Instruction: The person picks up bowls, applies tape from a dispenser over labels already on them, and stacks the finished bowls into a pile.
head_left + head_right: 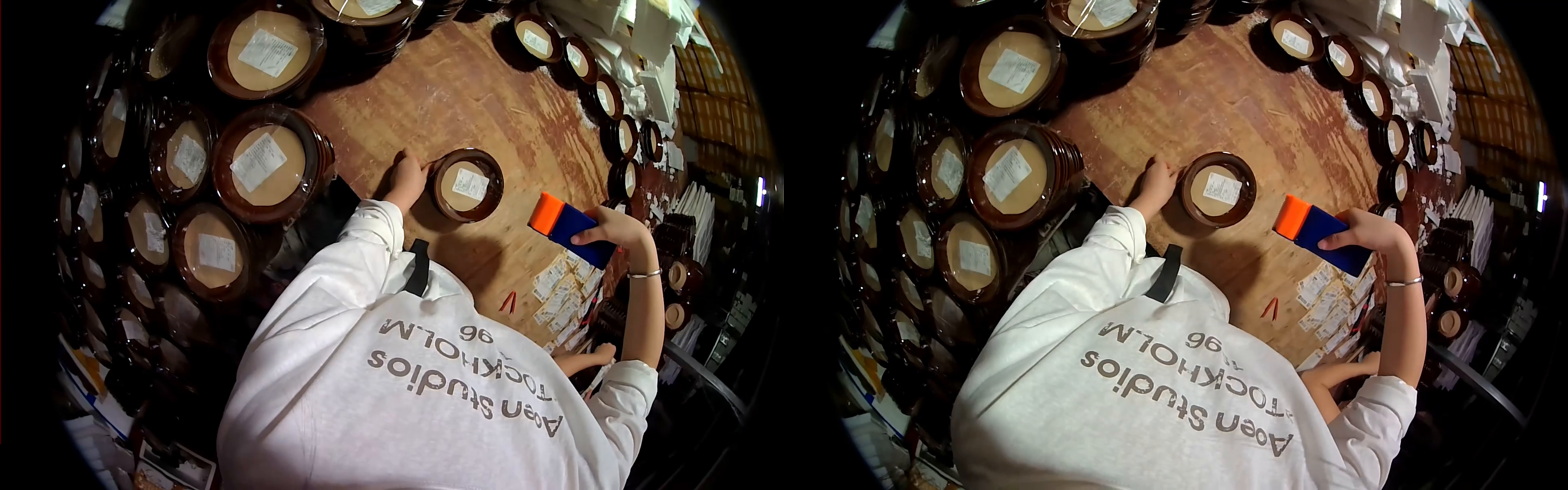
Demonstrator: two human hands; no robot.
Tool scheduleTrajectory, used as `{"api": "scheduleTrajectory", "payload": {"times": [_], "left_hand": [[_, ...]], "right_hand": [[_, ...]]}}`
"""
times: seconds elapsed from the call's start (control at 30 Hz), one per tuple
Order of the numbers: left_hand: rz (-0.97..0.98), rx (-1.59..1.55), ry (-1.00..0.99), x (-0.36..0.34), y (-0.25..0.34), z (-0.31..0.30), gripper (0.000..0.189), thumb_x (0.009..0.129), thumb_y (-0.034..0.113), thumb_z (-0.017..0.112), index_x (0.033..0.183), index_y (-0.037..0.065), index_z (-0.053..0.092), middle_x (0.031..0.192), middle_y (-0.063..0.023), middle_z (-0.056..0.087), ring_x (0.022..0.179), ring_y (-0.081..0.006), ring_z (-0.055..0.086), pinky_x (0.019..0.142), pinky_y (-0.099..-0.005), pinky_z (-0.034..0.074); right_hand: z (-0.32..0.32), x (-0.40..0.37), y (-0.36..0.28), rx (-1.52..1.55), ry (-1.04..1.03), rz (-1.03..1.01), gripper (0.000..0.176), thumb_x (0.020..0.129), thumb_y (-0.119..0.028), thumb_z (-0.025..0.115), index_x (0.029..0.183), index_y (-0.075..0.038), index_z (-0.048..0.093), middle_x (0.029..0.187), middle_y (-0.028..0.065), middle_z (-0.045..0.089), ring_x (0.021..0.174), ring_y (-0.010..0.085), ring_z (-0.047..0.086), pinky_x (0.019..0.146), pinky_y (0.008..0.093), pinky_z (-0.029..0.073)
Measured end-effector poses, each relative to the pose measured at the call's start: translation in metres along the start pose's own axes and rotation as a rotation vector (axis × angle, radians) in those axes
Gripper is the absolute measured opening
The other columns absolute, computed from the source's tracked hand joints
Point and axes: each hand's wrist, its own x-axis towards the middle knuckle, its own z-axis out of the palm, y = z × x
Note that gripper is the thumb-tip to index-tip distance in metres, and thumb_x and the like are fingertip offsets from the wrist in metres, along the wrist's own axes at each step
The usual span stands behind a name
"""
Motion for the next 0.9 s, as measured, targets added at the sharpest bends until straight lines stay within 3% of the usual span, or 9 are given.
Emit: {"api": "scheduleTrajectory", "payload": {"times": [0.27,0.33,0.43,0.63,0.73,0.77,0.8,0.87,0.9], "left_hand": [[-0.034,0.475,-0.314,-0.01,0.036,-0.033,0.017,0.082,0.005,0.042,0.097,-0.003,0.044,0.091,-0.0236,0.055,0.086,-0.0342,0.054,0.067,-0.0394,0.044],[0.227,0.144,-0.083,-0.017,0.024,-0.029,0.02,0.085,0.01,0.041,0.094,-0.006,0.049,0.094,-0.0203,0.056,0.088,-0.0299,0.055,0.072,-0.0355,0.044],[0.098,-0.569,-0.046,-0.025,0.004,-0.003,0.033,0.088,0.023,0.04,0.096,-0.007,0.052,0.102,-0.0165,0.055,0.093,-0.0246,0.054,0.08,-0.0309,0.041],[-0.268,-0.723,-0.07,-0.028,0.002,0.015,0.05,0.087,0.04,0.04,0.105,-0.006,0.048,0.107,-0.0187,0.052,0.1,-0.027,0.049,0.087,-0.0316,0.035],[-0.2,-0.648,-0.106,-0.042,0.038,-0.022,0.058,0.086,0.045,0.039,0.115,-0.005,0.041,0.115,-0.0204,0.046,0.107,-0.0277,0.042,0.09,-0.0317,0.032],[0.186,-0.378,0.159,-0.047,0.033,-0.018,0.051,0.08,0.038,0.052,0.11,-0.003,0.044,0.108,-0.0181,0.049,0.101,-0.0305,0.047,0.089,-0.0362,0.034],[0.2,-0.372,0.147,-0.051,0.034,-0.022,0.051,0.08,0.038,0.052,0.11,-0.003,0.044,0.108,-0.0181,0.049,0.101,-0.0305,0.047,0.089,-0.0362,0.034],[1.046,0.205,-0.199,-0.064,0.054,-0.043,0.054,0.071,0.035,0.061,0.107,-0.002,0.046,0.108,-0.0162,0.049,0.101,-0.0284,0.047,0.089,-0.0374,0.034],[1.056,0.209,-0.213,-0.07,0.055,-0.037,0.054,0.071,0.035,0.061,0.107,-0.002,0.046,0.108,-0.0162,0.049,0.101,-0.0284,0.047,0.089,-0.0374,0.034]], "right_hand": [[0.005,0.013,0.017,0.033,0.002,0.043,0.05,0.06,-0.036,0.069,0.085,0.006,0.06,0.072,0.007,0.06,0.062,0.0133,0.057,0.06,0.0246,0.044],[0.006,0.014,0.016,0.021,0.015,0.033,0.05,0.06,-0.037,0.069,0.085,0.006,0.06,0.072,0.007,0.06,0.062,0.0133,0.057,0.06,0.0248,0.044],[0.01,0.016,0.022,0.046,0.009,0.022,0.051,0.059,-0.038,0.069,0.085,0.005,0.06,0.072,0.0069,0.06,0.062,0.0135,0.057,0.06,0.0249,0.044],[0.02,0.022,0.038,0.073,0.063,0.01,0.052,0.06,-0.039,0.069,0.086,0.006,0.06,0.071,0.0069,0.06,0.061,0.0138,0.056,0.06,0.0242,0.044],[0.018,0.026,0.039,0.118,-0.002,0.015,0.056,0.059,-0.039,0.07,0.089,0.006,0.059,0.074,0.0074,0.06,0.062,0.0143,0.057,0.061,0.0239,0.044],[0.018,0.027,0.04,0.115,0.014,0.02,0.056,0.059,-0.039,0.07,0.09,0.007,0.059,0.075,0.0078,0.061,0.062,0.0145,0.057,0.061,0.024,0.045],[0.018,0.029,0.041,0.112,0.033,0.025,0.056,0.06,-0.039,0.07,0.09,0.007,0.059,0.075,0.0082,0.061,0.062,0.0146,0.057,0.061,0.024,0.045],[0.018,0.038,0.044,0.11,0.036,0.044,0.056,0.06,-0.039,0.07,0.09,0.007,0.058,0.075,0.0092,0.061,0.063,0.0152,0.058,0.062,0.0241,0.045],[0.019,0.037,0.041,0.103,0.072,0.066,0.057,0.059,-0.039,0.07,0.091,0.007,0.059,0.077,0.0102,0.062,0.065,0.0162,0.059,0.063,0.0249,0.045]]}}
